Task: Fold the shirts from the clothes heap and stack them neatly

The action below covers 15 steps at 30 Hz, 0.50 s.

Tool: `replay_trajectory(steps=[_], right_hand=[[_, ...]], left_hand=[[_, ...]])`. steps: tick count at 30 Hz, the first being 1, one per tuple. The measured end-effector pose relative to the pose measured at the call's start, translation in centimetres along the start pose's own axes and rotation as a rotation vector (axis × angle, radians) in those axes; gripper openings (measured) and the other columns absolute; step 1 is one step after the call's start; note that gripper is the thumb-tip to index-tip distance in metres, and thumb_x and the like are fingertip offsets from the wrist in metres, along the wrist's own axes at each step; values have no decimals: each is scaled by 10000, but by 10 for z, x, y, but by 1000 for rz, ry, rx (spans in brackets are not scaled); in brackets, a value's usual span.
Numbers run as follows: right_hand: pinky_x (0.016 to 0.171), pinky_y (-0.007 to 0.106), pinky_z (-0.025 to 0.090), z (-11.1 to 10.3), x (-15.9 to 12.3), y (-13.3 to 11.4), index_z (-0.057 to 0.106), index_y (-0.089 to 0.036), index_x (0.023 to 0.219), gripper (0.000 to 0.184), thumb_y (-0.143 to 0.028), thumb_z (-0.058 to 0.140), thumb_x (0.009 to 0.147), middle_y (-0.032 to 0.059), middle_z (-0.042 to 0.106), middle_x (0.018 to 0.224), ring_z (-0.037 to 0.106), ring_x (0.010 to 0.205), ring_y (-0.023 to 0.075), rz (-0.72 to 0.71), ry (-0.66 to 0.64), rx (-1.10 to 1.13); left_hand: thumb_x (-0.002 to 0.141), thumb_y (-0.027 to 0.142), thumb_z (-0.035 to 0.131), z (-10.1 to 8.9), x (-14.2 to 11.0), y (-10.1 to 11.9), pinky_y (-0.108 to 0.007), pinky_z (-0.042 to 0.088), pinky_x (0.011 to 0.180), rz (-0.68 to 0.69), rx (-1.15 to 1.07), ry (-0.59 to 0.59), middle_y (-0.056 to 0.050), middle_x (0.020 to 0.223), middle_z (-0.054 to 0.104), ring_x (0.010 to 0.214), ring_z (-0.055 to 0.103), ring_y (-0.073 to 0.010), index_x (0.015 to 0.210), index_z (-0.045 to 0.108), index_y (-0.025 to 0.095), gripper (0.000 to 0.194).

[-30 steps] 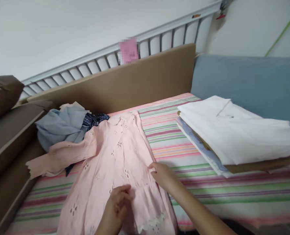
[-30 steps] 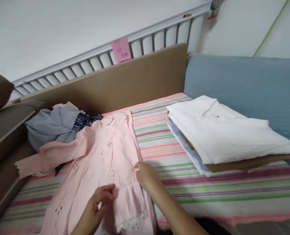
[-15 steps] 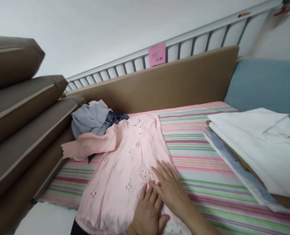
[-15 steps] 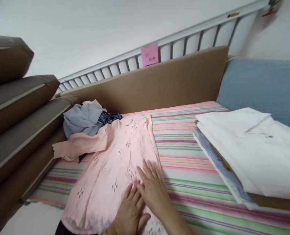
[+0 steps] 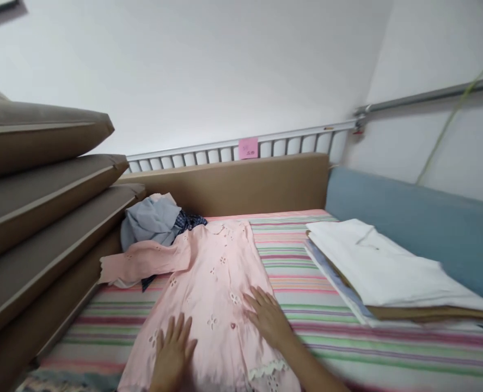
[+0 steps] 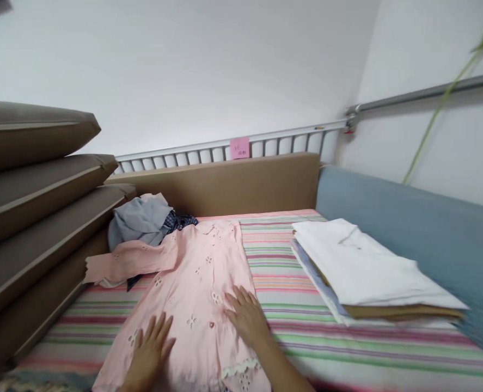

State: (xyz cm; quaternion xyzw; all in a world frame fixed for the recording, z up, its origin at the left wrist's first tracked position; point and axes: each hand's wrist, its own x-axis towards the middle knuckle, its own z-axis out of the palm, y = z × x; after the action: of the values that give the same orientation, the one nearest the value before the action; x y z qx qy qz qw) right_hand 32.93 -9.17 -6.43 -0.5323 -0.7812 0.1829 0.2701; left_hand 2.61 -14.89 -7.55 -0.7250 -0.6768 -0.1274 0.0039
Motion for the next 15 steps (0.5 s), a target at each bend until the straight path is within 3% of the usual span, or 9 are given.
replay_trajectory(steps=[3, 9, 12, 15], right_hand=[[1110, 423, 158, -3, 2, -6, 523, -335, 1261, 421, -432, 461, 856, 7, 389, 1419, 271, 1343, 236, -2, 23, -12], [1087, 503, 212, 15, -13, -9, 520, -316, 1268, 460, -463, 474, 834, 32, 384, 1418, 300, 1325, 283, 1, 155, -260], [991, 500, 385, 33, -24, 8, 536, -328, 1251, 476, -520, 448, 824, 31, 459, 1360, 427, 1245, 295, -109, 139, -377], [904, 468, 476, 42, -30, 22, 567, -334, 1219, 468, -527, 442, 812, 27, 520, 1303, 497, 1182, 297, -163, 145, -438]], left_hand=[[873, 386, 378, 8, -5, -19, -588, 149, 1065, 35, 38, -37, -16, 1440, 314, 1346, 229, -308, 1339, 384, 321, 470], [883, 355, 378, 18, -6, -22, -612, 216, 1041, 74, 58, -25, -20, 1449, 281, 1336, 238, -328, 1356, 322, 342, 477], [894, 356, 367, 23, -6, -26, -605, 241, 1042, 82, 84, -10, 8, 1462, 233, 1339, 237, -322, 1373, 252, 374, 494], [894, 384, 370, 26, -9, -28, -608, 234, 1047, 91, 58, -1, 16, 1476, 189, 1345, 222, -328, 1390, 206, 381, 522]])
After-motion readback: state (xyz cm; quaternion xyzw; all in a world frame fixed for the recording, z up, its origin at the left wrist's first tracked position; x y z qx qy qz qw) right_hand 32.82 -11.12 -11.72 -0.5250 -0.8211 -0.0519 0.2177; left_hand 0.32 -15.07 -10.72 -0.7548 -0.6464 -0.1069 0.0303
